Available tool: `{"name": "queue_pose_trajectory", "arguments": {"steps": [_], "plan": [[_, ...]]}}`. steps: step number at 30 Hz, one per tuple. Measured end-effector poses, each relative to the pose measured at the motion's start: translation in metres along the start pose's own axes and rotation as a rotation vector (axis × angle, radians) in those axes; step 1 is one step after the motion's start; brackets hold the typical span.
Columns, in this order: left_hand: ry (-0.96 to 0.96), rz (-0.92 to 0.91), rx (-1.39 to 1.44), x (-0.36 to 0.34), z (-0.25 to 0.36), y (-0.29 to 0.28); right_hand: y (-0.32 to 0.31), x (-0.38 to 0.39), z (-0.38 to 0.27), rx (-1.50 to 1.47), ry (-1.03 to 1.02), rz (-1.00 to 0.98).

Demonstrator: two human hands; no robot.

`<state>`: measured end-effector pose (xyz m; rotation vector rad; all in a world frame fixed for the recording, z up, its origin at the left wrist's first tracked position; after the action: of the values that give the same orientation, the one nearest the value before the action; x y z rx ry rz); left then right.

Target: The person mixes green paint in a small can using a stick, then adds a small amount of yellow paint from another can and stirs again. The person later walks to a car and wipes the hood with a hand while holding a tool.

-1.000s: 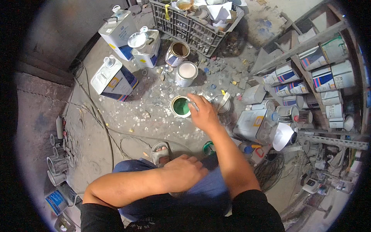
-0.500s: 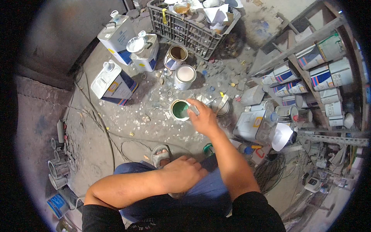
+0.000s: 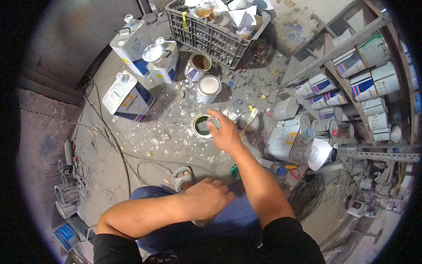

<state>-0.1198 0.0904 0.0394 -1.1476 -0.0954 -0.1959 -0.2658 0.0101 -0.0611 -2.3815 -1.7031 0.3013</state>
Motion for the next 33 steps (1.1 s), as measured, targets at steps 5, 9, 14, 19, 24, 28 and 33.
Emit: {"name": "queue_pose_trajectory", "arguments": {"steps": [5,9,14,19,24,28,33], "plan": [[0.006,-0.036,-0.003,0.003,0.000,0.000,-0.007,-0.002,-0.003,0.164,-0.003,-0.005],[-0.005,-0.010,-0.002,0.003,0.000,0.000,0.000,0.004,-0.004,0.111,-0.012,-0.032],[-0.007,-0.013,-0.002,0.003,0.000,0.002,-0.003,-0.002,-0.002,0.047,-0.022,0.019],[-0.006,-0.002,-0.002,0.003,0.000,0.002,-0.013,0.002,0.002,0.148,-0.032,0.009],[-0.015,0.005,0.003,0.003,0.000,0.002,-0.021,0.011,0.029,0.010,0.265,0.117],[-0.012,-0.005,0.003,0.004,0.000,0.002,-0.059,0.020,0.048,-0.459,0.279,0.339],[-0.013,-0.003,0.024,0.004,0.000,0.002,-0.117,0.044,0.056,-0.672,0.291,0.497]]}}
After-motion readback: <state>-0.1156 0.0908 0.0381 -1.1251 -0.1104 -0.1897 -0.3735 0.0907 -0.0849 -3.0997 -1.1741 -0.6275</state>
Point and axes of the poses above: each hand's wrist, its own x-axis away from the middle knuckle, its own y-axis out of the palm, z = x × y, the point moved 5 cm from there along -x, towards the middle knuckle, and after that the axes turned 15 degrees about -x, right-handed, at the moved point
